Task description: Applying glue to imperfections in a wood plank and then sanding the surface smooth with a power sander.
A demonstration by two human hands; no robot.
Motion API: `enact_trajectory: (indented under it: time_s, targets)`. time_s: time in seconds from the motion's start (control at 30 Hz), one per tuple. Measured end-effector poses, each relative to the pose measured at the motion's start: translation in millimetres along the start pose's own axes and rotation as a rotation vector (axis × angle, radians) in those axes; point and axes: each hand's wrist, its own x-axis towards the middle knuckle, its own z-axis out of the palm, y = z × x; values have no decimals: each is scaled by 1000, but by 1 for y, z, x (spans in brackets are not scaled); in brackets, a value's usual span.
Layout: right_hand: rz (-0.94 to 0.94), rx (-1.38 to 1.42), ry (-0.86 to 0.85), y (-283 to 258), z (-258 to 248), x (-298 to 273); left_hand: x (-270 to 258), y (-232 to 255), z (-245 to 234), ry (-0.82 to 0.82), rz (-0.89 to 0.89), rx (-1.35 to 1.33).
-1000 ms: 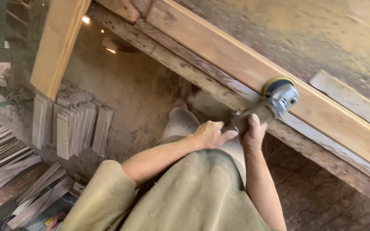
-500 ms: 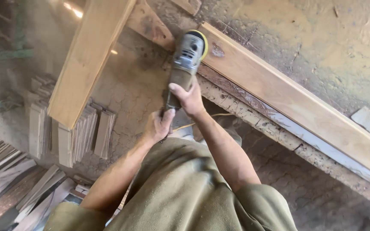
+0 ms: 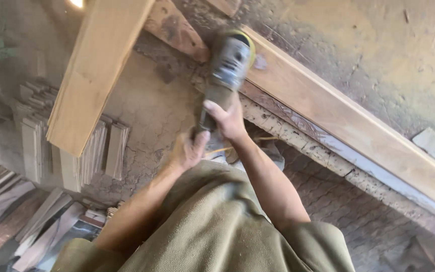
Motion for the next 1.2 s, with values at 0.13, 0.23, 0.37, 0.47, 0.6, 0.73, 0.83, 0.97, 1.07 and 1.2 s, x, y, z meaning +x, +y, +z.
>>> enact_trajectory:
  time_s: [0.13,0.23,0.37,0.47,0.6,0.73,0.83,0.97,1.07,1.2]
  targets:
    - [-57,37,-4,-6,1,3,0,0,-14,12,-66,52]
    - [15,28,77,-20,-30,-23,-4,33,4,-132,1,143]
    - [41,-4,164,29,-82,-47,-10,27,16,-167,119,158]
    - [35,-54,96,25,-50,-24,-8,25,-4,-167,94,62]
    - [-23,15,9,5,1,7,0,17,-21,10,8,42]
    - [4,3,63,-10,-16,-13,-2,24,-2,-82,-14,70]
    - [39,-65,179,19,-99,-49,2,45,43,-222,-8,161]
    - [83,-9,396,-24,-99,-74,0,59,46,-388,128,245]
    - [21,3,336,-13,-89,-66,2,48,37,-367,135,209]
    - [-60,53,156,-18,-26,-26,12,5,17,-179,38,211]
